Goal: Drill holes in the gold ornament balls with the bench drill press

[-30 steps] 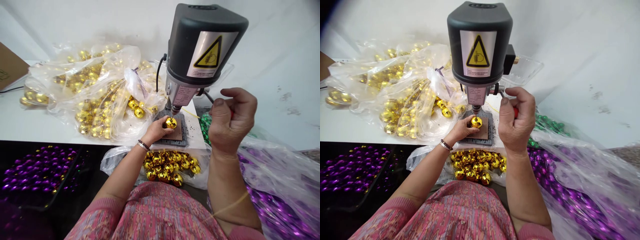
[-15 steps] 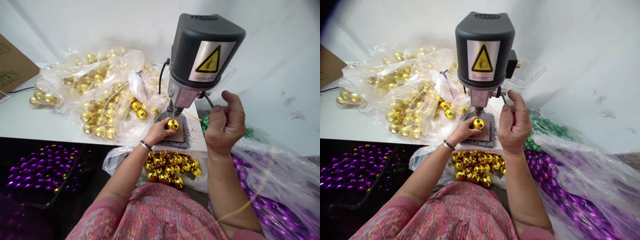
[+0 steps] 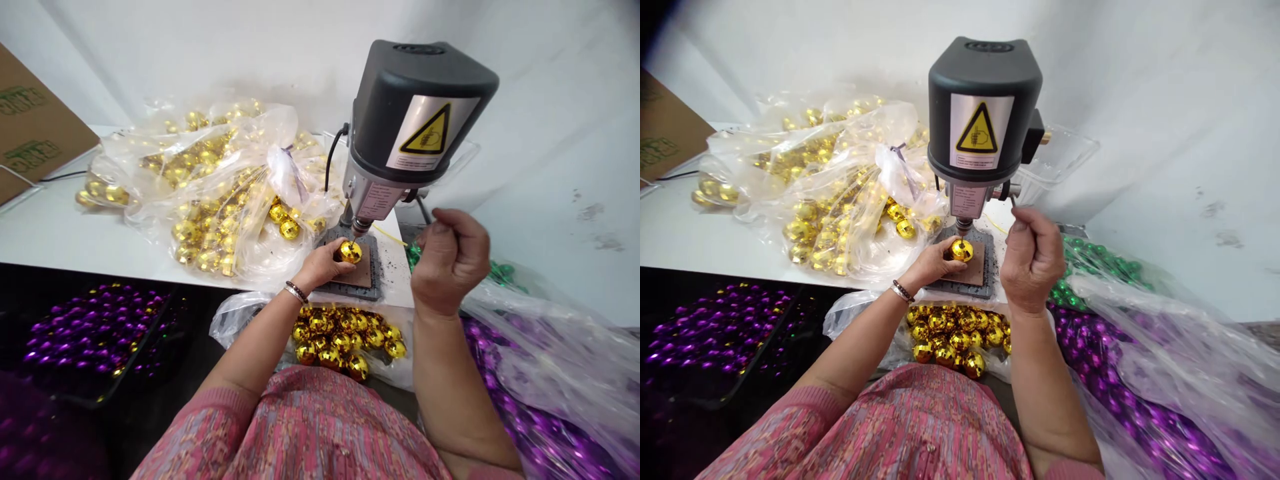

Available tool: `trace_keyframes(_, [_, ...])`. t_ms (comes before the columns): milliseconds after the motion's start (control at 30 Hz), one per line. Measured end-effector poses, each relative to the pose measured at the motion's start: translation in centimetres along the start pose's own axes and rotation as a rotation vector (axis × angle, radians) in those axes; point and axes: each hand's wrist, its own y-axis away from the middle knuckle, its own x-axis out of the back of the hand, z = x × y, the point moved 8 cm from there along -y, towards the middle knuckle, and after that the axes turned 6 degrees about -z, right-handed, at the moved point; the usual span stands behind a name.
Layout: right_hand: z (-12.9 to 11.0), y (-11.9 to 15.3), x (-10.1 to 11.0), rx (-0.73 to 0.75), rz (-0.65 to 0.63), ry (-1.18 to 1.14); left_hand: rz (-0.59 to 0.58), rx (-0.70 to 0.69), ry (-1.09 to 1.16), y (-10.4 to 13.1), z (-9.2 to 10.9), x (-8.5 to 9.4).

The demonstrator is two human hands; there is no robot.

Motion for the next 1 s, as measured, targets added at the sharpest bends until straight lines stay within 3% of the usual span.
trace_keyframes(133, [-1.9, -5.0, -1.0, -0.061, -0.129, -0.011, 0.0, -0.023, 0.053, 0.0, -0.3, -0.1])
trace_keyframes(267, [-2.0, -8.5, -1.7, -0.098, -0.158, 0.035, 0.007, -0.079, 0.149, 1.1, 0.0, -0.2])
trace_keyframes(400, [-1.5, -8.9, -2.0, -0.071, -0.167, 0.052, -0.003, -0.15, 0.158, 3.7, 0.5, 0.1])
trace_keyframes(567, [-1.6, -8.2, -1.8, -0.036, -0.151, 0.018, -0.144, -0.243, 0.068, 6.9, 0.9, 1.0])
trace_keyframes(633, [-1.7, -8.1, -1.7, -0.041, -0.143, 0.012, -0.029, -0.193, 0.067, 7.0, 0.0, 3.1])
trace_keyframes(800, [-1.9, -7.7, -1.3, -0.058, -0.1, 0.03, 0.592, 0.159, 0.085, 5.5, -4.9, 10.8])
trace_keyframes(867, [-1.9, -7.6, -1.3, -0.066, -0.102, 0.037, 0.642, 0.29, 0.038, 4.1, -6.5, 11.9])
trace_keyframes(1000, [-2.1, -7.4, -1.3, -0.044, -0.11, 0.054, 0.551, 0.399, -0.026, 1.3, -8.1, 11.4])
